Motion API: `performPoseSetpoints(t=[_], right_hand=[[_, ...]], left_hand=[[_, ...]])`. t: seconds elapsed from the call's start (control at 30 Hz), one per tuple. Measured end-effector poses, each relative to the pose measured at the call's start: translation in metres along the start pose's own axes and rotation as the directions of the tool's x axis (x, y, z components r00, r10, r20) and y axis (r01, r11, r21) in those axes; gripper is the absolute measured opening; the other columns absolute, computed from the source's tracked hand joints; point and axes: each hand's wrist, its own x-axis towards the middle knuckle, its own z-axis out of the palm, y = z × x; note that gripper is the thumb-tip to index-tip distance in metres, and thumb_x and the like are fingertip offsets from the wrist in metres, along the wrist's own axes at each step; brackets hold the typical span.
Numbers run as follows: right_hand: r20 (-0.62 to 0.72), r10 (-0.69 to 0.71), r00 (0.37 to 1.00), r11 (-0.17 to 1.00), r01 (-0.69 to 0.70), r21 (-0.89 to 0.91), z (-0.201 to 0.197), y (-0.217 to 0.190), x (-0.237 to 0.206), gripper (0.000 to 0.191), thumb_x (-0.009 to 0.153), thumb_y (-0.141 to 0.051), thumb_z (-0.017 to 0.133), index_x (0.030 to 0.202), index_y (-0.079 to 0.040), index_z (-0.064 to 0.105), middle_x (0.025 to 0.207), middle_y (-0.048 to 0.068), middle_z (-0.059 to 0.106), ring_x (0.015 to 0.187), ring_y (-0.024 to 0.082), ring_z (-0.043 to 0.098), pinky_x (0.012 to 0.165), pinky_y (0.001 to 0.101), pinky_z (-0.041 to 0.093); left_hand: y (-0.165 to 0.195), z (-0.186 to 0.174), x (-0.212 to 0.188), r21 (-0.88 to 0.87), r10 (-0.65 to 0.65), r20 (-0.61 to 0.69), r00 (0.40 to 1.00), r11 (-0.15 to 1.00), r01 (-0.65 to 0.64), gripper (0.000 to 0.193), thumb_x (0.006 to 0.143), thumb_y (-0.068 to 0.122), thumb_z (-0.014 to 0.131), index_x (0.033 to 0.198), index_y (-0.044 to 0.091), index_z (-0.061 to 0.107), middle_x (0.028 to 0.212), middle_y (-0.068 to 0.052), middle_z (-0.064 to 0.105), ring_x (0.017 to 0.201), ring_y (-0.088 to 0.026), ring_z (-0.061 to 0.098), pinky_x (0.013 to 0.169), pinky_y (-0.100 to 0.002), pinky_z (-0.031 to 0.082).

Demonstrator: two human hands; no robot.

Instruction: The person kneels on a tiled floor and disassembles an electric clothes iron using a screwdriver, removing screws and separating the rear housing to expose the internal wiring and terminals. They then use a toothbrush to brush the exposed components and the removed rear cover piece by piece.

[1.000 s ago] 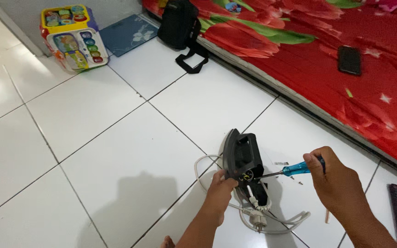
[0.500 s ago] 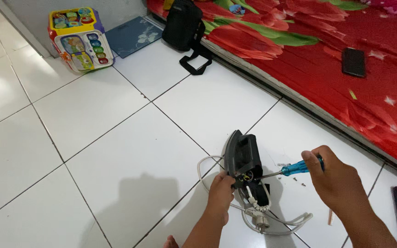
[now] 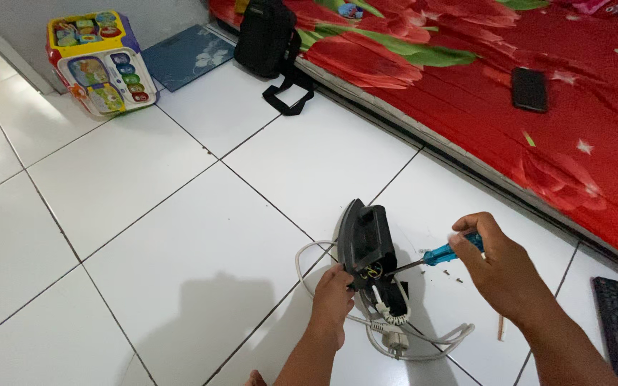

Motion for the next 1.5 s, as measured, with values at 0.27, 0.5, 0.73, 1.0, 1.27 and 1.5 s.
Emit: performPoseSetpoints(t=[0.27,0.5,0.73,1.0,1.27,1.5], right_hand=[[0.007,0.146,0.989,0.944,-0.137,-0.299,-0.005,-0.009,0.004,0.038,0.105,-0.045,0.045,0.123,-0.014,0.057,0.086,0.013,0.071,0.069,0.022,0.074,0.059,0.0368,0.054],[0.039,-0.104,0.994,0.993,0.101,0.061,0.001,0.015,0.016,0.037,0.092,-0.02,0.06,0.127,-0.01,0.051,0.082,0.011,0.065,0.065,0.021,0.062,0.053,0.0392,0.049],[0.019,0.17,0.985,0.963,-0.162,-0.215,-0.002,-0.008,0.005,0.043,0.108,-0.054,0.047,0.117,-0.014,0.062,0.075,0.011,0.068,0.068,0.02,0.066,0.063,0.0391,0.05],[0.028,-0.017,0.999,1.0,0.017,0.004,-0.001,0.037,0.027,0.038,0.094,-0.016,0.061,0.131,-0.013,0.055,0.092,0.018,0.066,0.064,0.022,0.058,0.055,0.04,0.048],[-0.015,0.143,0.99,0.984,-0.143,-0.108,-0.001,0.017,0.02,0.04,0.108,-0.045,0.046,0.129,-0.013,0.058,0.09,0.02,0.073,0.073,0.023,0.072,0.059,0.0354,0.049],[-0.098,-0.18,0.979,0.961,0.197,0.194,0.003,0.037,0.028,0.04,0.091,-0.02,0.066,0.127,-0.007,0.053,0.099,0.013,0.07,0.088,0.02,0.07,0.069,0.0392,0.057]], left_hand=[[-0.002,-0.001,0.0,-0.086,0.048,0.015,0.999,0.995,-0.046,0.063,0.089,0.025,0.053,0.151,0.016,0.047,0.133,-0.007,0.06,0.123,-0.022,0.054,0.108,-0.038,0.04],[-0.002,-0.002,0.001,-0.076,0.053,0.031,0.998,0.996,-0.05,0.065,0.089,0.025,0.053,0.153,0.017,0.043,0.138,-0.006,0.061,0.126,-0.021,0.057,0.108,-0.036,0.039],[-0.003,-0.003,0.002,-0.089,0.05,0.028,0.998,0.995,-0.047,0.064,0.09,0.026,0.054,0.153,0.017,0.045,0.134,-0.007,0.061,0.122,-0.019,0.056,0.107,-0.035,0.038],[-0.002,-0.001,-0.002,-0.107,0.067,0.022,0.997,0.992,-0.065,0.064,0.088,0.025,0.054,0.151,0.017,0.049,0.13,-0.005,0.063,0.122,-0.023,0.055,0.108,-0.04,0.039],[0.0,0.0,-0.002,-0.071,0.034,0.016,0.999,0.997,-0.033,0.064,0.09,0.026,0.052,0.153,0.018,0.045,0.139,-0.009,0.061,0.13,-0.025,0.055,0.111,-0.038,0.04],[-0.006,0.0,0.003,-0.122,0.042,0.041,0.998,0.992,-0.036,0.067,0.09,0.027,0.054,0.155,0.019,0.043,0.145,-0.007,0.056,0.134,-0.028,0.053,0.113,-0.039,0.038]])
